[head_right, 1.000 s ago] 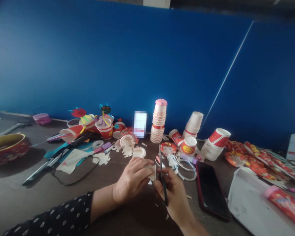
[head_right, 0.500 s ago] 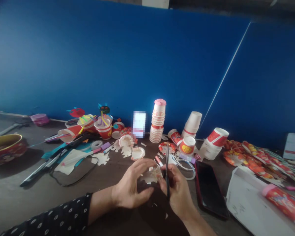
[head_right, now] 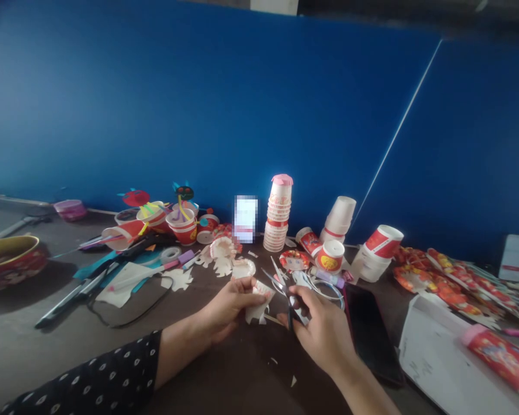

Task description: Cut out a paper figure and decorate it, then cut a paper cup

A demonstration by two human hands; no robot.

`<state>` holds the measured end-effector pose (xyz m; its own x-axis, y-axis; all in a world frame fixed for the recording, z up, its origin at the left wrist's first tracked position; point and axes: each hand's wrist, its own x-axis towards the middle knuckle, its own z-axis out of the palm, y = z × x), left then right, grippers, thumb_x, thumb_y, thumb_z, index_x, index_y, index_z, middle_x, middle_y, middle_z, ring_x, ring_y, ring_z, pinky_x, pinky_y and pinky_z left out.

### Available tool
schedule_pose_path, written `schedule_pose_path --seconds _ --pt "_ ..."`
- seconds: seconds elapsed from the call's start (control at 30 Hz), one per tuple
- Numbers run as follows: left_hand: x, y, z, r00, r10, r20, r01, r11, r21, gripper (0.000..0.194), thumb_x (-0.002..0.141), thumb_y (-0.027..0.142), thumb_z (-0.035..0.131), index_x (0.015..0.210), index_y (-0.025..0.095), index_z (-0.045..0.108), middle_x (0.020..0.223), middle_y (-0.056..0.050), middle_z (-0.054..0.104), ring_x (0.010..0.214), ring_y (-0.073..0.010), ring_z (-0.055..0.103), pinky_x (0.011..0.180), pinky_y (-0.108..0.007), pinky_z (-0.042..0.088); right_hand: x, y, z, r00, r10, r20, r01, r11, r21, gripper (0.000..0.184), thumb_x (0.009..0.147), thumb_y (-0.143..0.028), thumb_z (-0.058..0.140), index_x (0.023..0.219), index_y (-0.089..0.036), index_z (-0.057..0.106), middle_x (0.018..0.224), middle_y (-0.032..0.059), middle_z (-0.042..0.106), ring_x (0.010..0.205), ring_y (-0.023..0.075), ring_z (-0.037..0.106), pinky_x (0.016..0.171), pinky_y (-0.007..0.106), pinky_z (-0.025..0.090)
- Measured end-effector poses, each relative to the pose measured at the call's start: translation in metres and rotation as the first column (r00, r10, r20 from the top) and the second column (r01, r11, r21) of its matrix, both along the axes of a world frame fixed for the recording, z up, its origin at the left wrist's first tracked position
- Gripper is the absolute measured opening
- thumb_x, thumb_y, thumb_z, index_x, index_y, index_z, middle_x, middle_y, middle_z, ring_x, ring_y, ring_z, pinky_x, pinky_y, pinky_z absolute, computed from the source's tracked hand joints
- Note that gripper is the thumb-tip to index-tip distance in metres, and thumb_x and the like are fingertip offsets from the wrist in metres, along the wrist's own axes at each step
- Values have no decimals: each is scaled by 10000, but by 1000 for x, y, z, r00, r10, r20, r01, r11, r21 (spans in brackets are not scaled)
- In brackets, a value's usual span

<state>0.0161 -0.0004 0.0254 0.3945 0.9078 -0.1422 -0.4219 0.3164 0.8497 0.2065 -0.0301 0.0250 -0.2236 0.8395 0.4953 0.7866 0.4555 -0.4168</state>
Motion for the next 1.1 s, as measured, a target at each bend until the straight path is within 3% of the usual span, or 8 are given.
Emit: schedule_pose_path --seconds 0.13,0.3,0.57,1.1 --pt "0 4 -2 995 35 90 -33 999 -17 262 506 170 769 697 97 607 663 -53 656 565 -122 594 571 -233 448 4 -2 9 967 -75 245 37 987 159 353 739 -352 614 1061 -211 586 964 77 681 854 240 635 695 314 504" --pt "-2 3 1 990 92 107 -95 995 28 181 529 104 715 688 98 629 605 -28 644 539 -97 577 552 -196 435 -4 -4 10 904 -115 412 42 982 182 340 721 -279 600 1057 -227 603 892 59 671 800 229 627 630 289 478" --pt "-2 3 -2 994 58 88 -61 998 28 249 529 191 764 715 83 638 640 -53 657 540 -116 586 558 -229 451 -4 -2 5 857 -161 489 83 980 178 365 740 -240 580 1105 -236 570 893 39 665 764 220 637 567 279 456" --pt "-4 4 1 998 55 42 -56 998 11 264 505 202 778 690 86 630 612 -45 641 532 -128 588 569 -253 458 -4 -5 4 823 -170 542 45 971 236 437 683 -116 571 1099 -247 592 800 21 691 653 188 646 497 254 421"
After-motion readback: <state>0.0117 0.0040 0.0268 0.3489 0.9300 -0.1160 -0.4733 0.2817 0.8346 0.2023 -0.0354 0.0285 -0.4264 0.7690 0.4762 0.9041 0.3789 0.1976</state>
